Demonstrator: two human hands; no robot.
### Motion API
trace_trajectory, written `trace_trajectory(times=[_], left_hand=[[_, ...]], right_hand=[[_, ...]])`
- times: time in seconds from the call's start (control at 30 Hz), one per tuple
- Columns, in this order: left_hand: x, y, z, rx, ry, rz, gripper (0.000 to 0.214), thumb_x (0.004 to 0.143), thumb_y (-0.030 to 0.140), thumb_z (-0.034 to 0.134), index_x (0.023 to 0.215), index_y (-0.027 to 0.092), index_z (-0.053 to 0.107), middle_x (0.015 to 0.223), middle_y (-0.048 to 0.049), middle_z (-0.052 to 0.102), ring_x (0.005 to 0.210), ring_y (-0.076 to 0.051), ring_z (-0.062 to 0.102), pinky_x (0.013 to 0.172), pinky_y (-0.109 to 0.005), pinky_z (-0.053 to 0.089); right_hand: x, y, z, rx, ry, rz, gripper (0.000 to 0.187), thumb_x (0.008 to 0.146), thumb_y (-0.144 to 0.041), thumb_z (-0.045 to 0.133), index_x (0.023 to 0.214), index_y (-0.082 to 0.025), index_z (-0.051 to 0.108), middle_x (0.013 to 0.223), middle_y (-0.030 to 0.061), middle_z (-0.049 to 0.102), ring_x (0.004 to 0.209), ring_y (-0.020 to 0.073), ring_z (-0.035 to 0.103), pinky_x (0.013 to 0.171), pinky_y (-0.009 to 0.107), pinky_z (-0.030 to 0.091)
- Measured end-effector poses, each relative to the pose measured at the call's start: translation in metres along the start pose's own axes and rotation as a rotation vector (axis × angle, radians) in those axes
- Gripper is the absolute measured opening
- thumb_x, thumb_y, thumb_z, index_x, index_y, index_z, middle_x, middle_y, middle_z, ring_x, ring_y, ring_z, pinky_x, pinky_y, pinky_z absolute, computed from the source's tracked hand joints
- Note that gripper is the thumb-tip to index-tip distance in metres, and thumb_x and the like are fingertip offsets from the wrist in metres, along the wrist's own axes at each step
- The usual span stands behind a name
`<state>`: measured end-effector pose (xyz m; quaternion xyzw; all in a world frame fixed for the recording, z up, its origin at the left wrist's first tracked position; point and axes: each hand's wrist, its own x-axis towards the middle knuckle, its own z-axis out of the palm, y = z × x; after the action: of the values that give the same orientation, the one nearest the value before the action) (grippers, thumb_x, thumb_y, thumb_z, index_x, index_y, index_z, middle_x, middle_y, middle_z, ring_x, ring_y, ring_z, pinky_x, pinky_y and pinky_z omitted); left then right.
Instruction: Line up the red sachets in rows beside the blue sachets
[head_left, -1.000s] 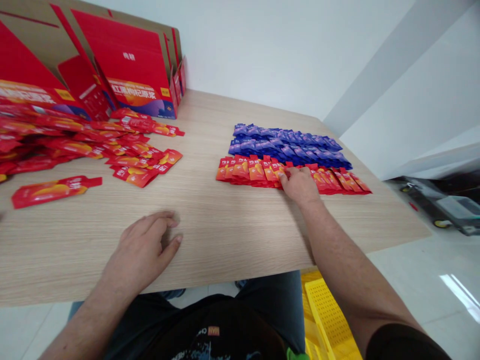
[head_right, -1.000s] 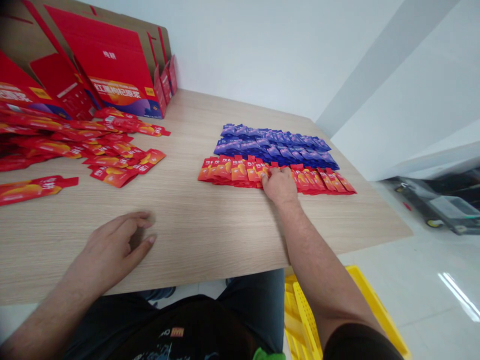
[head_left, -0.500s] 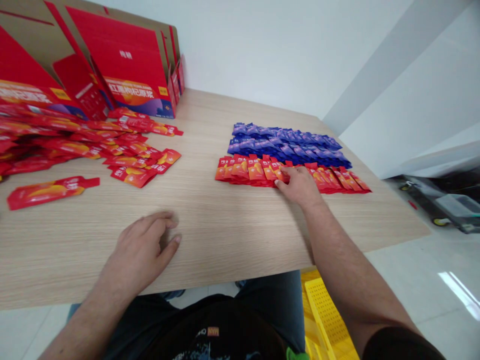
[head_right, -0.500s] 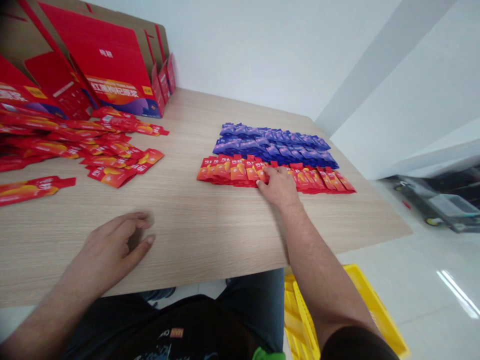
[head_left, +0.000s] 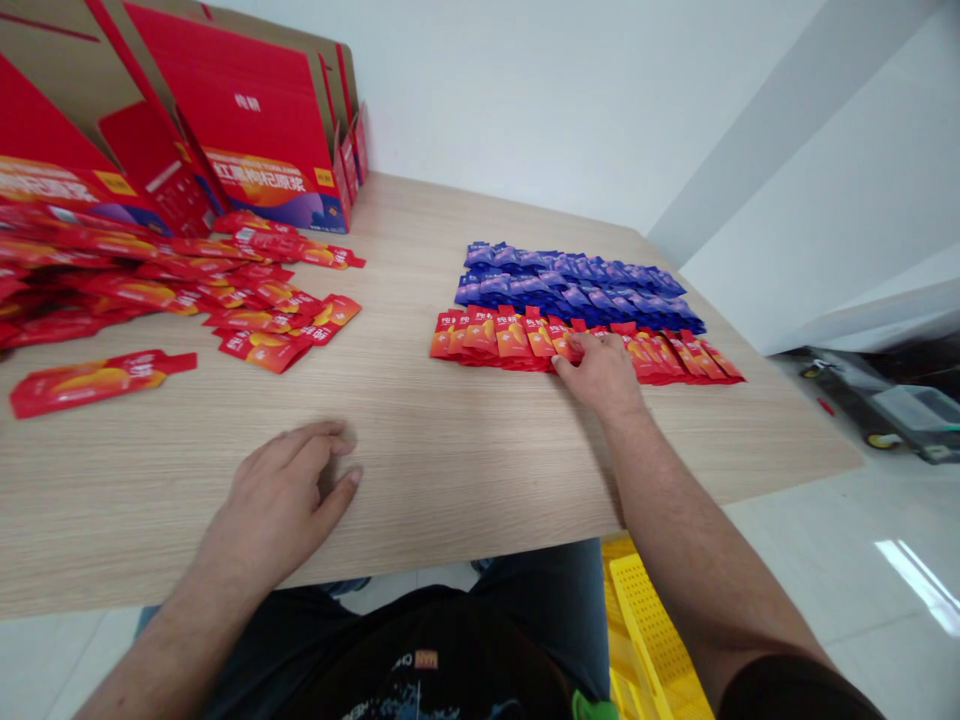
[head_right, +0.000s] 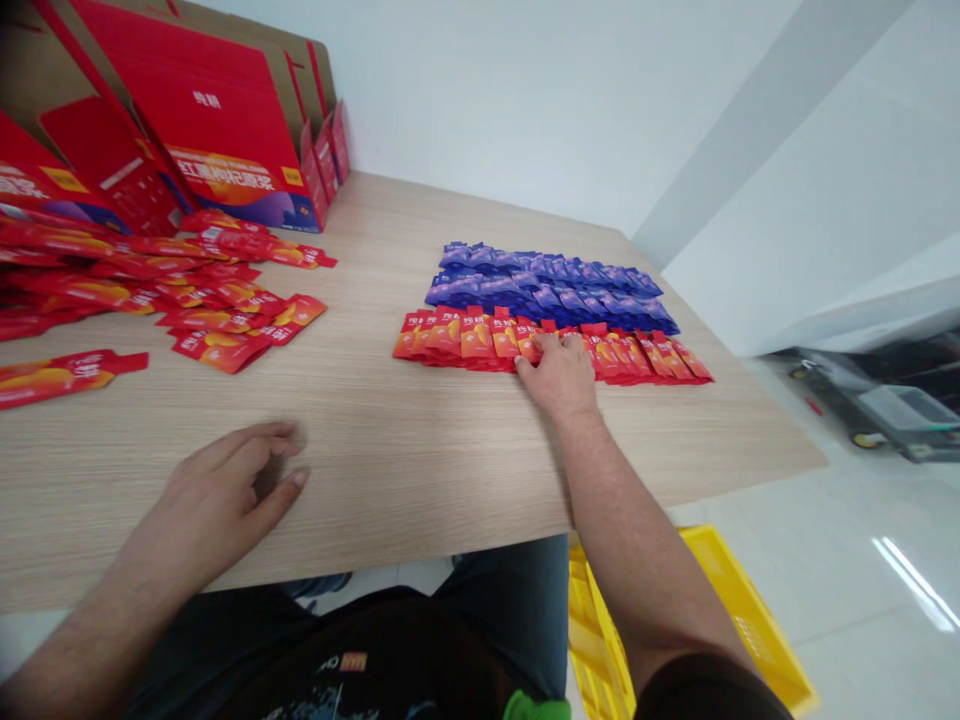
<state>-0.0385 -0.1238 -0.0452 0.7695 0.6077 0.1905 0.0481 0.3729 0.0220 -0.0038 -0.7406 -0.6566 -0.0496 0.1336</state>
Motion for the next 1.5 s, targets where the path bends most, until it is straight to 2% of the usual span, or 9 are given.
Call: trace_trajectory(times=[0.27,0.43,0.53,0.67,0.77,0.87,1.1,1.3,1.5], left_hand=[[0.0,-0.003,0.001,-0.01,-0.021,-0.01,0.032,0.098,0.049,0.054,0.111,0.022,0.066,0.136,-0.0171,0.072,0.127,-0.037,0.068,0.112,-0.059,0.053],[-0.001,-0.003,0.003,-0.014,-0.003,-0.011,0.033,0.097,0.049,0.055,0.111,0.022,0.067,0.135,-0.0159,0.073,0.126,-0.037,0.068,0.112,-0.06,0.053],[-0.001,-0.002,0.003,-0.021,0.007,-0.002,0.033,0.098,0.049,0.054,0.112,0.023,0.068,0.134,-0.0154,0.073,0.126,-0.037,0.069,0.111,-0.06,0.054],[-0.002,-0.002,0.002,-0.033,0.011,0.01,0.032,0.098,0.048,0.055,0.111,0.022,0.068,0.134,-0.0154,0.073,0.127,-0.037,0.069,0.112,-0.06,0.053],[-0.002,-0.001,0.002,-0.039,0.016,0.012,0.031,0.098,0.047,0.056,0.111,0.022,0.068,0.134,-0.0158,0.073,0.126,-0.037,0.068,0.112,-0.06,0.053],[-0.003,0.0,0.001,-0.059,0.009,0.028,0.03,0.097,0.044,0.057,0.112,0.021,0.069,0.134,-0.016,0.074,0.127,-0.037,0.069,0.112,-0.06,0.053],[-0.004,-0.016,-0.016,-0.206,-0.062,0.098,0.028,0.098,0.043,0.059,0.113,0.023,0.07,0.131,-0.0113,0.076,0.127,-0.031,0.07,0.112,-0.049,0.056],[-0.002,-0.037,-0.044,-0.149,-0.081,-0.024,0.028,0.098,0.043,0.056,0.109,0.023,0.071,0.117,-0.0089,0.079,0.11,-0.028,0.074,0.101,-0.043,0.06],[0.031,-0.062,-0.058,0.007,-0.021,-0.149,0.029,0.095,0.041,0.056,0.113,0.023,0.07,0.119,-0.0111,0.076,0.115,-0.031,0.071,0.109,-0.047,0.055]], right_hand=[[-0.001,0.002,0.003,0.025,0.037,-0.007,0.059,0.093,-0.055,0.068,0.138,-0.017,0.073,0.129,0.0226,0.064,0.126,0.0392,0.059,0.11,0.053,0.047],[-0.012,0.016,-0.002,0.15,0.146,-0.116,0.061,0.092,-0.058,0.07,0.136,-0.016,0.073,0.13,0.0215,0.068,0.129,0.0389,0.057,0.113,0.056,0.045],[-0.04,0.023,-0.005,0.311,0.225,-0.184,0.059,0.095,-0.06,0.064,0.13,-0.014,0.076,0.117,0.0188,0.072,0.114,0.0345,0.063,0.106,0.054,0.05],[-0.096,0.021,-0.002,0.469,0.194,-0.176,0.05,0.098,-0.055,0.063,0.126,-0.016,0.077,0.105,0.0132,0.072,0.088,0.026,0.064,0.085,0.044,0.058],[-0.13,0.018,0.004,0.502,0.125,-0.193,0.043,0.099,-0.05,0.064,0.125,-0.018,0.077,0.102,0.0109,0.071,0.087,0.0246,0.064,0.082,0.041,0.058],[-0.145,0.021,0.007,0.49,0.111,-0.184,0.04,0.099,-0.048,0.065,0.124,-0.019,0.077,0.101,0.0106,0.071,0.09,0.0252,0.065,0.086,0.042,0.057],[-0.145,0.028,0.011,0.448,0.163,-0.104,0.039,0.097,-0.046,0.059,0.115,-0.017,0.079,0.09,0.009,0.069,0.085,0.0253,0.065,0.082,0.041,0.057],[-0.147,0.032,0.017,0.382,0.171,-0.148,0.047,0.096,-0.054,0.059,0.113,-0.016,0.08,0.089,0.0105,0.07,0.086,0.0281,0.066,0.082,0.044,0.057],[-0.146,0.033,0.02,0.352,0.158,-0.179,0.052,0.097,-0.058,0.055,0.113,-0.016,0.081,0.09,0.0117,0.071,0.086,0.0299,0.066,0.082,0.046,0.057]])
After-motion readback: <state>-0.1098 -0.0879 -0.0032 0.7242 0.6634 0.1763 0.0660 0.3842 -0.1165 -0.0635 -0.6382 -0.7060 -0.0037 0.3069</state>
